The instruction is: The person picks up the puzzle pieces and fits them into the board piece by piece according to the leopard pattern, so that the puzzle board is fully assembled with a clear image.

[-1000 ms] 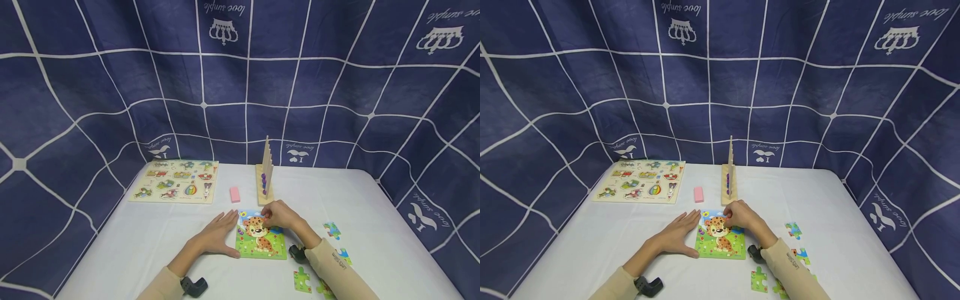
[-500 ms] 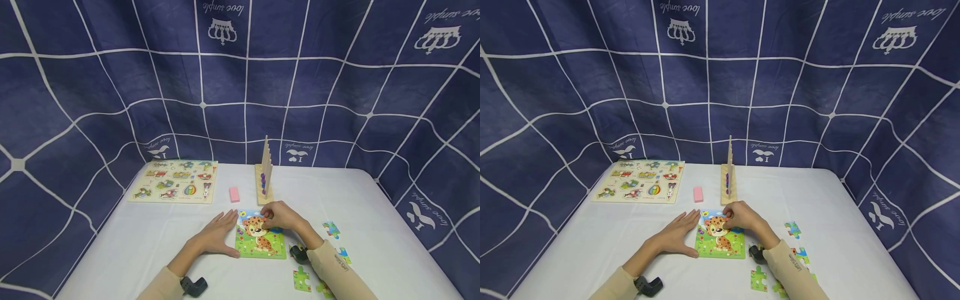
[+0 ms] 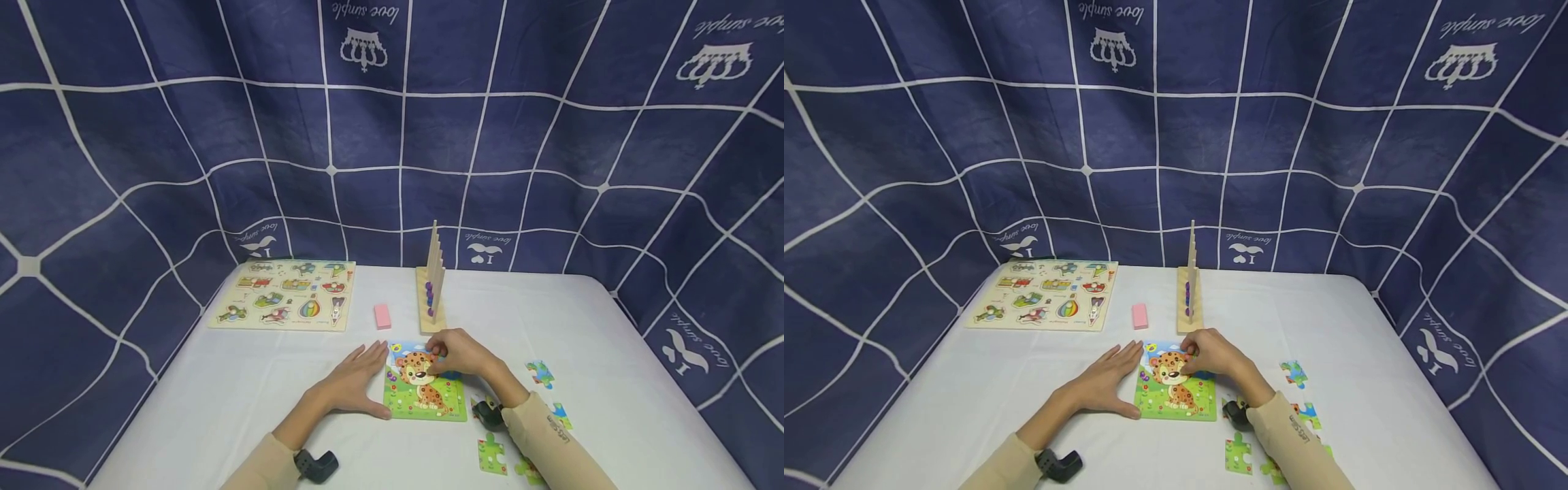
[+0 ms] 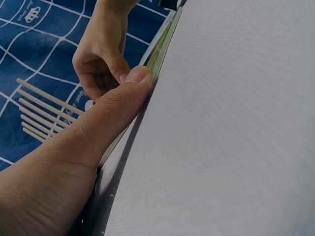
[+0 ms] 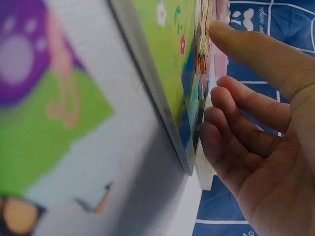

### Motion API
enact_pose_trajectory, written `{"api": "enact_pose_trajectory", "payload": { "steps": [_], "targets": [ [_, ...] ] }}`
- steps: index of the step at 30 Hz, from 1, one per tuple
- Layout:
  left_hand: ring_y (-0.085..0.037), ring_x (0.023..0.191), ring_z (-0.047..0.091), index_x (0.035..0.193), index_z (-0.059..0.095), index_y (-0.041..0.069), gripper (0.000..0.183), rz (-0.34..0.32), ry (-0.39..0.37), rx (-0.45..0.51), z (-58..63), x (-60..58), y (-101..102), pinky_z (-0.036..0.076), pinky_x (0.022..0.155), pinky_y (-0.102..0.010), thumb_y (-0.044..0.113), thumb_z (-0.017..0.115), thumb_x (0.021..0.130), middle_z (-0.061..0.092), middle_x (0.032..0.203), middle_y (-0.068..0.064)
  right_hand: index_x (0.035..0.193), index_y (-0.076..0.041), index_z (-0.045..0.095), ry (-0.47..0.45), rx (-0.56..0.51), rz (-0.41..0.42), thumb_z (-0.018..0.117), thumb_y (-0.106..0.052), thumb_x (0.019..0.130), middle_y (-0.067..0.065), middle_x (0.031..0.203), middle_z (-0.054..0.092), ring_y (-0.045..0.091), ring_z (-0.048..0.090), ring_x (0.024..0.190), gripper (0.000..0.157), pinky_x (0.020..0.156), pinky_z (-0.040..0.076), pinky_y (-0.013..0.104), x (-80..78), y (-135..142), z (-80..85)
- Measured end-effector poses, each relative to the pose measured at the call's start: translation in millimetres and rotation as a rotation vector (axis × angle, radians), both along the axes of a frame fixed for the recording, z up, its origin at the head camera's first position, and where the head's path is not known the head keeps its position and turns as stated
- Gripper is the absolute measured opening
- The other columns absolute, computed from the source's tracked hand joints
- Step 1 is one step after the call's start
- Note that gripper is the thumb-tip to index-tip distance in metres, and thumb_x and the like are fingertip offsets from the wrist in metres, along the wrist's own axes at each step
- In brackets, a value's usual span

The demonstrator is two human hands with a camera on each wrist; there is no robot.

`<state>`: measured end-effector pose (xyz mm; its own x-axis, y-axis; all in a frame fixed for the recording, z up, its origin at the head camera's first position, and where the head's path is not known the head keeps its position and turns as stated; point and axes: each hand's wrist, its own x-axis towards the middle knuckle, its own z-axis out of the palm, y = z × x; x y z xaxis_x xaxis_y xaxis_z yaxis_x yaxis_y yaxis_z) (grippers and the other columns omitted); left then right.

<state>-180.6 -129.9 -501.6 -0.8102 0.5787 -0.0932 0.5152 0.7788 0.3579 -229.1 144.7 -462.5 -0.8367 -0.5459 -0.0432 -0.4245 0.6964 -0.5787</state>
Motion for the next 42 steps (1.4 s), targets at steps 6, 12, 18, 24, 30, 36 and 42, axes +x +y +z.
{"api": "enact_pose_trajectory", "payload": {
  "steps": [6,12,18,24,30,36,42],
  "targets": [
    [-0.021,0.154,0.01,0.155,0.02,0.008,0.128,-0.001,0.0,0.002,0.6,0.5,0,0.011,0.126,-0.044,0.086,0.062,0.063,0.012,0.165,-0.005,0.1,-0.007,0.071,0.001,-0.007,0.002,0.088,-0.024,0.069,-0.002,0.083,0.065,0.012,0.057,0.077,0.04,0.065,0.049,0.019,1.8,4,0.4],
    [-0.021,0.154,0.01,0.155,0.02,0.008,0.128,-0.004,-0.001,0.009,-1.3,-0.6,0,0.01,0.126,-0.044,0.086,0.061,0.063,0.012,0.165,-0.004,0.1,-0.008,0.071,0.008,-0.002,0.001,0.088,-0.024,0.069,-0.002,0.086,0.065,0.011,0.057,0.078,0.04,0.067,0.05,0.019,7.5,18,-0.9],
    [-0.021,0.154,0.01,0.155,0.021,0.008,0.128,-0.002,0.005,-0.001,-1.8,-0.3,0,0.011,0.126,-0.045,0.086,0.062,0.063,0.012,0.165,-0.004,0.105,-0.007,0.07,0.027,0.035,-0.017,0.089,-0.024,0.067,-0.004,0.091,0.064,0.008,0.055,0.08,0.045,0.069,0.051,0.02,16.0,40,0.4],
    [-0.021,0.154,0.01,0.155,0.021,0.008,0.127,0.003,0.002,0.006,0.6,0.6,0,0.01,0.126,-0.045,0.085,0.063,0.063,0.012,0.165,-0.005,0.104,-0.012,0.069,0.03,0.073,-0.062,0.09,-0.027,0.065,-0.007,0.09,0.061,0.009,0.052,0.08,0.047,0.07,0.049,0.021,19.2,60,-1.1],
    [-0.021,0.154,0.01,0.155,0.02,0.008,0.127,-0.001,-0.001,0.006,-0.2,1.1,1,0.01,0.126,-0.045,0.084,0.063,0.063,0.012,0.165,-0.005,0.104,-0.012,0.068,0.005,0.082,-0.099,0.09,-0.028,0.064,-0.007,0.091,0.061,0.01,0.053,0.083,0.048,0.072,0.05,0.023,24.0,87,-3.4],
    [-0.021,0.154,0.01,0.155,0.021,0.008,0.127,0.002,-0.006,0.009,0.8,0.8,0,0.01,0.126,-0.045,0.084,0.063,0.064,0.012,0.165,-0.005,0.105,-0.012,0.068,-0.016,0.101,-0.156,0.091,-0.027,0.064,-0.006,0.093,0.061,0.011,0.053,0.085,0.049,0.075,0.052,0.025,28.3,116,-4.3],
    [-0.021,0.154,0.01,0.155,0.022,0.008,0.127,0.004,-0.009,0.015,-0.2,0.1,0,0.01,0.126,-0.044,0.085,0.063,0.063,0.012,0.165,-0.004,0.109,-0.011,0.066,-0.036,0.08,-0.168,0.09,-0.027,0.064,-0.003,0.1,0.062,0.014,0.055,0.092,0.053,0.08,0.053,0.028,28.3,148,-0.2]
  ]
}}
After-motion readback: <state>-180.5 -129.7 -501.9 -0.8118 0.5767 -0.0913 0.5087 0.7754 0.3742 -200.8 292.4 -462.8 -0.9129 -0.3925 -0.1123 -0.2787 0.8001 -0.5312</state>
